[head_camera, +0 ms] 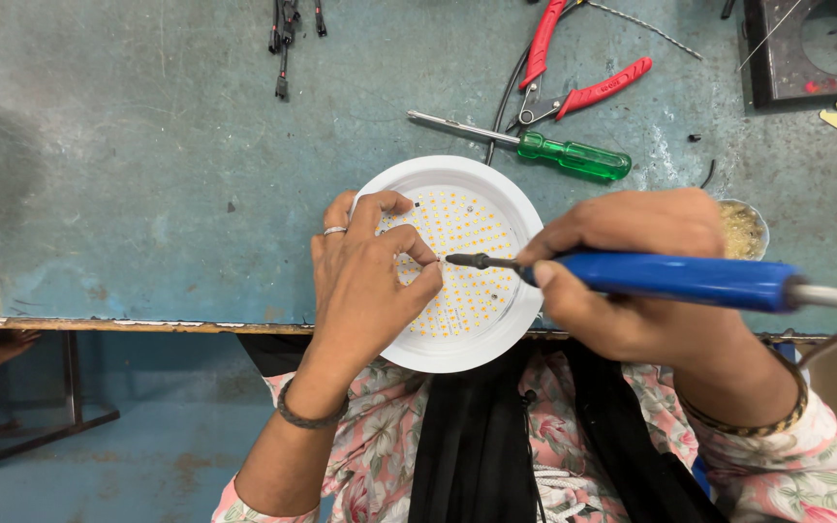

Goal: The person holds a round LED ceiling light panel on the workbench, dips a small tool into a cup of soldering paste, and uses a soldering iron to solder connection points on the panel's center. They finish one panel, set it aside, take another panel from a stack, and repeat the paste application and soldering.

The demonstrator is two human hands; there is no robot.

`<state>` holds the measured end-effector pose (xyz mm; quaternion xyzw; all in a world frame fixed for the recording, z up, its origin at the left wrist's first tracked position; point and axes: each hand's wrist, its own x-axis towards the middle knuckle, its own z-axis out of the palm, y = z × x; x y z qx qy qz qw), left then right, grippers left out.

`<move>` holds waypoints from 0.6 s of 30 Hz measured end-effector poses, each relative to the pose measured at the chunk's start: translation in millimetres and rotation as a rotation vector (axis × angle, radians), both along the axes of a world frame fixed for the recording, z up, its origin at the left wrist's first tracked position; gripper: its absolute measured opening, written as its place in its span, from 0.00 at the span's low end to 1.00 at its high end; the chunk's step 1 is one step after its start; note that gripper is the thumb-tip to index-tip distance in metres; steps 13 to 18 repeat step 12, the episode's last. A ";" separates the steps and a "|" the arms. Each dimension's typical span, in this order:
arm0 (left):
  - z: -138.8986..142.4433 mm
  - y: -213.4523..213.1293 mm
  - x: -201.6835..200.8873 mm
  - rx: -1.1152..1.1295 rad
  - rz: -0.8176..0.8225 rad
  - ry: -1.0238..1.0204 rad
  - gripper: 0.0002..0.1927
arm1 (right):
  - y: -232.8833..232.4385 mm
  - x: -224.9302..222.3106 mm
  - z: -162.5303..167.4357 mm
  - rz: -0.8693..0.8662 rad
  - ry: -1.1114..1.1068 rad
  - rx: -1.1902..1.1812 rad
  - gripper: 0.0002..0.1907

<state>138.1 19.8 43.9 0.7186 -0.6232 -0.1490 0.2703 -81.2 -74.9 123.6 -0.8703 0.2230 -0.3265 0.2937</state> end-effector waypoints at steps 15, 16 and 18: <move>-4.3 4.1 1.2 -0.021 0.032 -0.034 0.06 | -1.5 -58.1 -11.9 -0.180 -0.090 0.039 0.08; -4.3 4.1 1.2 -0.021 0.032 -0.034 0.06 | -1.5 -58.1 -11.9 -0.180 -0.090 0.039 0.08; -4.3 4.1 1.2 -0.021 0.032 -0.034 0.06 | -1.5 -58.1 -11.9 -0.180 -0.090 0.039 0.08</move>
